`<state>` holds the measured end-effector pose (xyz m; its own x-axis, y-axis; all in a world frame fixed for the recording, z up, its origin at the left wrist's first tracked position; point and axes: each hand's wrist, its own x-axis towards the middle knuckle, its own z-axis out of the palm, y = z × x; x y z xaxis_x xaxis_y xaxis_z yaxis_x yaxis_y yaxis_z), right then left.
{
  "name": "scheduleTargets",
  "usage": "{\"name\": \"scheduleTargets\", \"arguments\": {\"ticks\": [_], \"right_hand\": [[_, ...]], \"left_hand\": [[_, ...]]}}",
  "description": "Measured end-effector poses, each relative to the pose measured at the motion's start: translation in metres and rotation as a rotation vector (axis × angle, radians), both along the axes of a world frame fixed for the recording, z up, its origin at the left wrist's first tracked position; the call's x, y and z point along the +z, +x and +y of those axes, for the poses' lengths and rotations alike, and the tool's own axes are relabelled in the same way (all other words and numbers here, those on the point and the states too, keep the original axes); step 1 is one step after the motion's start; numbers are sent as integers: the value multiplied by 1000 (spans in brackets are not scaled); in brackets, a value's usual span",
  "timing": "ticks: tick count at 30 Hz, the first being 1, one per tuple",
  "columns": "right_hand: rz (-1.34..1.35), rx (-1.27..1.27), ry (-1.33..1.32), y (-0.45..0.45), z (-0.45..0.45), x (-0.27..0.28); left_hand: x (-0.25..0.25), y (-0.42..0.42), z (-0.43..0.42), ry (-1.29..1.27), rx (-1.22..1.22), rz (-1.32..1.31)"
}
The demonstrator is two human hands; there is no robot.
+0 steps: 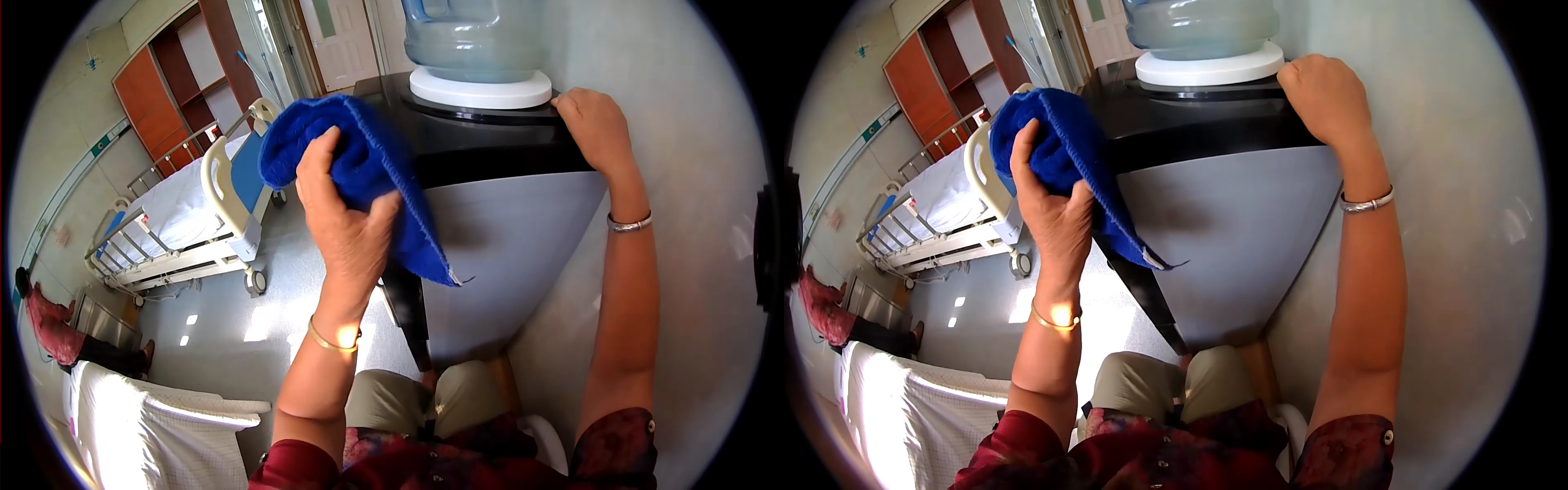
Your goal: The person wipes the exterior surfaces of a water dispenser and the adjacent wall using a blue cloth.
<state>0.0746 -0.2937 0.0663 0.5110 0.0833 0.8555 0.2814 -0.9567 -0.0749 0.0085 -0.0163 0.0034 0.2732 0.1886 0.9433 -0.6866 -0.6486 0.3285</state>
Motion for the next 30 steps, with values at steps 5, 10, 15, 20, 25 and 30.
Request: {"name": "scheduleTargets", "arguments": {"ticks": [5,10,15,20,25,30], "right_hand": [[-12,-15,-93,1,-4,1],[-98,-23,-226,5,-9,0],[46,175,-59,-2,-10,2],[10,148,-63,-6,-4,0],[82,142,88,-8,-2,1],[111,41,54,-7,1,2]], "left_hand": [[15,-1,-3,28,26,47],[23,8,-4,-73,36,75],[1,9,-15,-145,27,-29],[-37,4,-18,-190,27,-38],[-64,4,-14,-138,62,-31],[-32,1,-25,-225,4,-9]]}}
